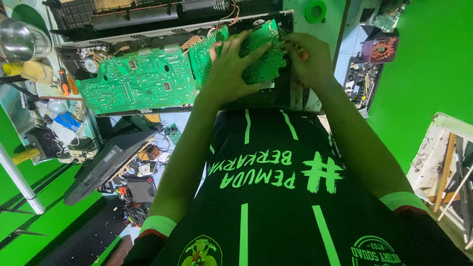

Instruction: The person disassembles an electronic keyboard using a screwdriver to remove screws. They handle several circuit boards by hand, lifting them from the device and manipulating internal wires before setting them back in place.

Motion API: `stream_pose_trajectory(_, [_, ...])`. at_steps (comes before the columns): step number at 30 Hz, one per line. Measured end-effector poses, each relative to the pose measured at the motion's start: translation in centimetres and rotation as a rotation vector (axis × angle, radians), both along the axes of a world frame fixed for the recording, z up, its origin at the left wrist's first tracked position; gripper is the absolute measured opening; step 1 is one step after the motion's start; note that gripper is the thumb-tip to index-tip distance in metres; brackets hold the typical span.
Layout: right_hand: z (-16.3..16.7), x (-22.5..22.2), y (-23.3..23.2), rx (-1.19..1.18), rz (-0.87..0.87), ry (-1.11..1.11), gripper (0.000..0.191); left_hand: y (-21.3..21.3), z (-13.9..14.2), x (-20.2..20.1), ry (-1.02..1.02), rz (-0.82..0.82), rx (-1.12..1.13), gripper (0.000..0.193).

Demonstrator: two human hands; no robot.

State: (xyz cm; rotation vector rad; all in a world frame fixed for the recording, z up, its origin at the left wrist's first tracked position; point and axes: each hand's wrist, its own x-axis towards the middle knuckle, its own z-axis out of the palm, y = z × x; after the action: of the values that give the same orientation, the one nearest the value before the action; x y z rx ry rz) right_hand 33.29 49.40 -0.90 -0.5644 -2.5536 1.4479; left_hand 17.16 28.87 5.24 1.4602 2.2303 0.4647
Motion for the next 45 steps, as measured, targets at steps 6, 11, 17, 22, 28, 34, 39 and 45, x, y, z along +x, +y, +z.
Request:
stream_pose_trajectory(6, [-0.8, 0.0, -0.4, 0.234, 0.02, 0.034, 0.026, -0.5, -0.6, 0.6, 0.08, -0.062, 0.057, 0.098])
stream_pose_trajectory(11, [-1.3, 0.8, -0.6, 0.313, 0.076, 0.088, 0.045, -0.6, -1.1, 1.4, 0.102, -0.059, 0.08, 0.101])
stream_pose_trajectory(17, [-1.9, 1.3, -0.2, 0.468, 0.04, 0.094, 0.07, -1.0, -1.7, 1.9, 0.096, -0.069, 0.156, 0.097])
stream_pose_trajectory(22, [-2.5, 0.4, 0.6, 0.708, 0.137, 0.112, 0.072, -1.6, -2.1, 2.1, 0.093, -0.077, 0.138, 0.105])
stream_pose_trajectory(28, [-2.7, -0.3, 0.5, 0.714, 0.108, 0.076, 0.066, -1.5, -2.4, 1.9, 0.041, -0.043, 0.202, 0.12])
stream_pose_trajectory(34, [-2.5, -0.8, -1.3, 0.64, 0.021, 0.06, 0.071, -1.7, -1.4, 1.7, 0.05, -0.048, 0.231, 0.118])
stream_pose_trajectory(39, [-1.7, -1.1, -0.9, 0.632, 0.049, 0.208, 0.066, -1.4, -1.2, 1.8, 0.041, -0.075, 0.193, 0.115])
stream_pose_trajectory(45, [-1.4, -1.3, -1.2, 0.663, 0.072, 0.179, 0.069, -2.0, -1.2, 1.6, 0.006, -0.087, 0.179, 0.107])
